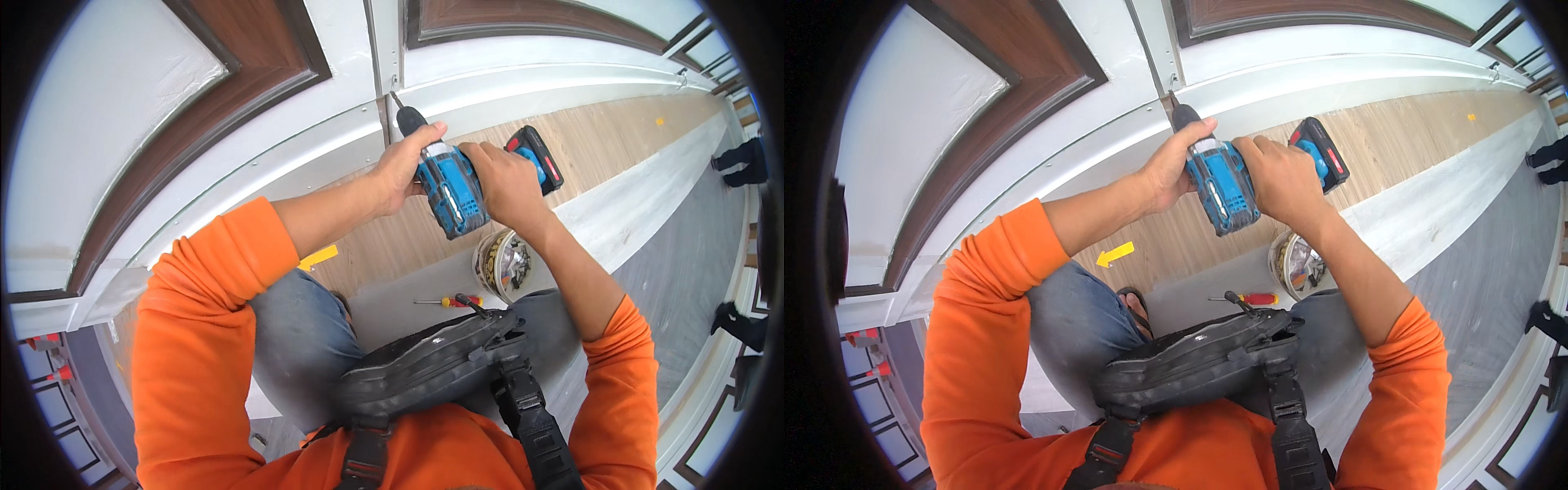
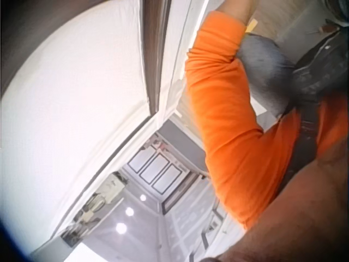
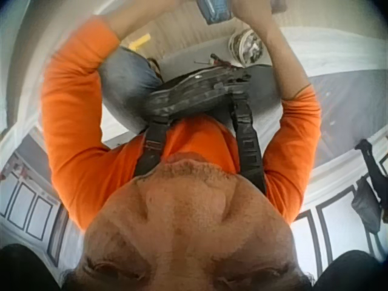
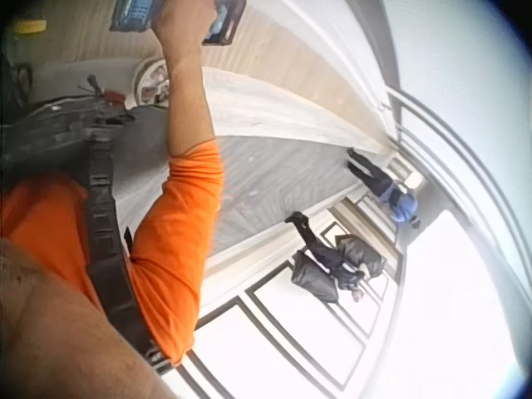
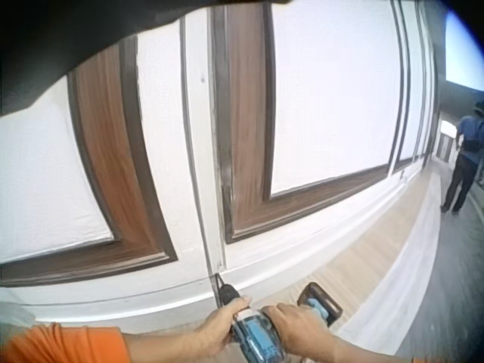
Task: The person sits on the floor and installs a metal bracket onto a door frame. They use a screwdriver to tighten screws and a cordless drill to drive additional screws. The person repeatedly reaches into a bucket to retrieve screws and other small parts.
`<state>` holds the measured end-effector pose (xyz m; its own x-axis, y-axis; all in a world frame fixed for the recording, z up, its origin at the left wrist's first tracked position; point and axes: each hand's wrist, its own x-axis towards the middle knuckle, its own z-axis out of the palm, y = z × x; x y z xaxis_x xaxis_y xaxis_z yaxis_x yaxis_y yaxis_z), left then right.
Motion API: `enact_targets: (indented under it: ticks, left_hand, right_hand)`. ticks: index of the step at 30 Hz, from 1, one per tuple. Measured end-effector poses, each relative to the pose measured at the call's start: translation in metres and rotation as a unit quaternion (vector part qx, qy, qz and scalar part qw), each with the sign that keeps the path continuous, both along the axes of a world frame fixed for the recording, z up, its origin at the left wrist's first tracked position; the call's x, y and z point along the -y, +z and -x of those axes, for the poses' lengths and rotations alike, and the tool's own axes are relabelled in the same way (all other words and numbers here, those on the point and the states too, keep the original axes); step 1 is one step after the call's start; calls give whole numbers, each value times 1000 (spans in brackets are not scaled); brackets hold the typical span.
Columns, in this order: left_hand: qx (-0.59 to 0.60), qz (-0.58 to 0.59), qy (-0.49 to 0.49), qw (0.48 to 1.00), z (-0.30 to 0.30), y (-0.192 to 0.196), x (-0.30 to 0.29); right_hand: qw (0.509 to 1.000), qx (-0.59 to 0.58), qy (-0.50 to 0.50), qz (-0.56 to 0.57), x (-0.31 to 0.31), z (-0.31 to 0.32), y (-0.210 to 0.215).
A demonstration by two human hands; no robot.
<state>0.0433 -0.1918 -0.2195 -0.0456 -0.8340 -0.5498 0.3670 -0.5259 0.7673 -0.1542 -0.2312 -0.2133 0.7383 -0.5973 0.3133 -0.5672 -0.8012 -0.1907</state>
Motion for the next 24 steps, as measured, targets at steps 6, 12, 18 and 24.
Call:
enact_targets:
  ticks: [6, 12, 18, 24]
  left_hand:
    - [0, 15, -9, 1000, -9, -17, 6]
    - [8, 25, 24, 999, -2, -12, 4]
    - [2, 20, 40, 999, 0, -18, 7]
    - [-7, 36, 49, 998, 2, -19, 10]
  right_hand:
    - [1000, -2, -23, -4, -6, -6, -11]
    - [1000, 6, -27, 4, -10, -6, -8]
    - [1000, 1, -24, 2, -9, -5, -9]
    - [1000, -2, -25, 1, -8, -7, -9]
